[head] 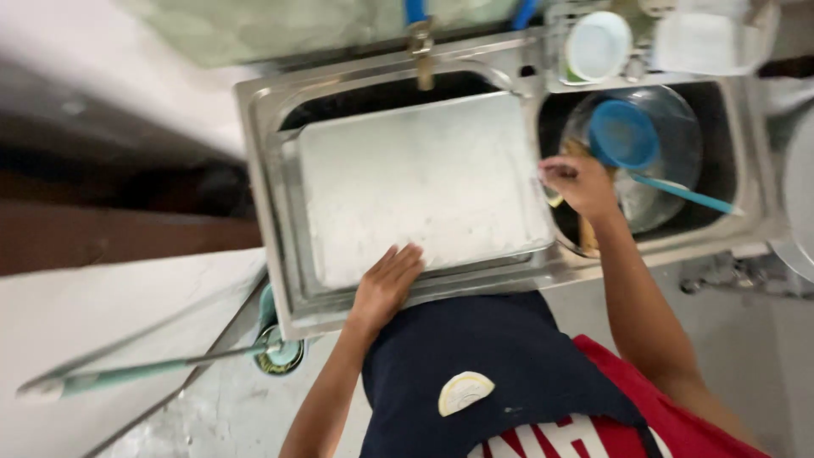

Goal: Scrubbing a metal baking tray with a sponge and soapy water in a kitchen sink.

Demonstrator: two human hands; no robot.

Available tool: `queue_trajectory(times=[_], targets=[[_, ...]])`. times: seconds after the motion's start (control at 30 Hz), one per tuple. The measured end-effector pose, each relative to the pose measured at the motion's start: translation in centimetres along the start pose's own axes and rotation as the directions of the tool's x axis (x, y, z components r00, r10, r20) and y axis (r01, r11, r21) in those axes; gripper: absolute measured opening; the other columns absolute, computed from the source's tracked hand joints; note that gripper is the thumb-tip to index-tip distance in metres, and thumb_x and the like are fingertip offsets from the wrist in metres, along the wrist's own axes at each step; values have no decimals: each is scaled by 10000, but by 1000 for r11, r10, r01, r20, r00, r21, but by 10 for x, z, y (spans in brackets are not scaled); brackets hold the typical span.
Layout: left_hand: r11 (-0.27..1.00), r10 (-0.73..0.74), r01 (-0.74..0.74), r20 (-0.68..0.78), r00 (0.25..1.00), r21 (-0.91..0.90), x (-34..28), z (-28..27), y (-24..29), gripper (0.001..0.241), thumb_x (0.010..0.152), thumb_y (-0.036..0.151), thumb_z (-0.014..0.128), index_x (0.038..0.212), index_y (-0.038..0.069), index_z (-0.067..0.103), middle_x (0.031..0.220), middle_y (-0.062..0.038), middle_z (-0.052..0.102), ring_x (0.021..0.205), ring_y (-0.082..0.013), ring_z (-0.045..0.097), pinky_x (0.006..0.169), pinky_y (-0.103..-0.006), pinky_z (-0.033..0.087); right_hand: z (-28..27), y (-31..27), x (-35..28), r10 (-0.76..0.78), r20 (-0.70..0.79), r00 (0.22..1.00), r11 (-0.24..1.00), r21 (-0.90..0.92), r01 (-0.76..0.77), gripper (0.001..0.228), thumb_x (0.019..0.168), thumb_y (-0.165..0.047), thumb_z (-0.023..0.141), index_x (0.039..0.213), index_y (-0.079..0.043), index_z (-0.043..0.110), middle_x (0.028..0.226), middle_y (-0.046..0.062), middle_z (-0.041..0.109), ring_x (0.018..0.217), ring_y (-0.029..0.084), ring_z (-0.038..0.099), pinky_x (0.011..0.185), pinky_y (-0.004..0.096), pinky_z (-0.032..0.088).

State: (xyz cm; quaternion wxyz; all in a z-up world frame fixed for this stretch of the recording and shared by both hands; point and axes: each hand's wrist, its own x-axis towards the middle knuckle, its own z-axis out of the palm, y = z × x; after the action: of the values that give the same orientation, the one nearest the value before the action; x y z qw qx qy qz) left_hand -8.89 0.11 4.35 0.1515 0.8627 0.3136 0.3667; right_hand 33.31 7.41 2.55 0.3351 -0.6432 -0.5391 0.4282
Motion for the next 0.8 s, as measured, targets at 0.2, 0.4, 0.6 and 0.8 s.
queue_trajectory(times=[0.2, 0.4, 0.6, 0.8], targets=[[991, -75, 73, 20, 997, 114, -23, 7, 2, 170, 993, 132, 602, 986, 97, 769, 1120, -104, 781, 1108, -265, 731, 1023, -424, 560, -48, -44, 28, 279, -241, 930, 909, 378, -175, 536, 1065, -608, 551, 1110, -120, 767, 844, 88, 724, 585, 129, 684, 433, 230, 567], [947, -321, 322, 88, 943, 6, -16, -18, 20, 211, 899, 144, 727, 1086, 44, 720, 1165, -72, 745, 1138, -271, 690, 1064, -429, 489, -96, -53, 101, -22, -242, 970, 846, 512, 147, 565, 944, -35, 556, 1497, -22, 441, 1235, 83, 571, 950, 89, 576, 705, 181, 462], [878, -450, 462, -117, 885, 124, -35, -25, 25, 304, 813, 138, 824, 1097, 70, 737, 1144, -60, 736, 1154, -248, 669, 1003, -363, 514, -118, 19, 194, -700, -102, 707, 422, -858, 294, 255, 937, -71, 834, 1134, 42, 720, 1090, 204, 670, 959, 393, 630, 782, 489, 539], [831, -498, 531, -203, 843, 165, -47, -17, 27, 293, 837, 175, 826, 1089, 62, 729, 1122, -45, 718, 1125, -241, 657, 981, -370, 509, -105, 30, 226, -425, -91, 901, 129, -991, -39, 285, 863, -270, 801, 1141, -217, 833, 1038, 110, 652, 905, 292, 644, 684, 418, 550]])
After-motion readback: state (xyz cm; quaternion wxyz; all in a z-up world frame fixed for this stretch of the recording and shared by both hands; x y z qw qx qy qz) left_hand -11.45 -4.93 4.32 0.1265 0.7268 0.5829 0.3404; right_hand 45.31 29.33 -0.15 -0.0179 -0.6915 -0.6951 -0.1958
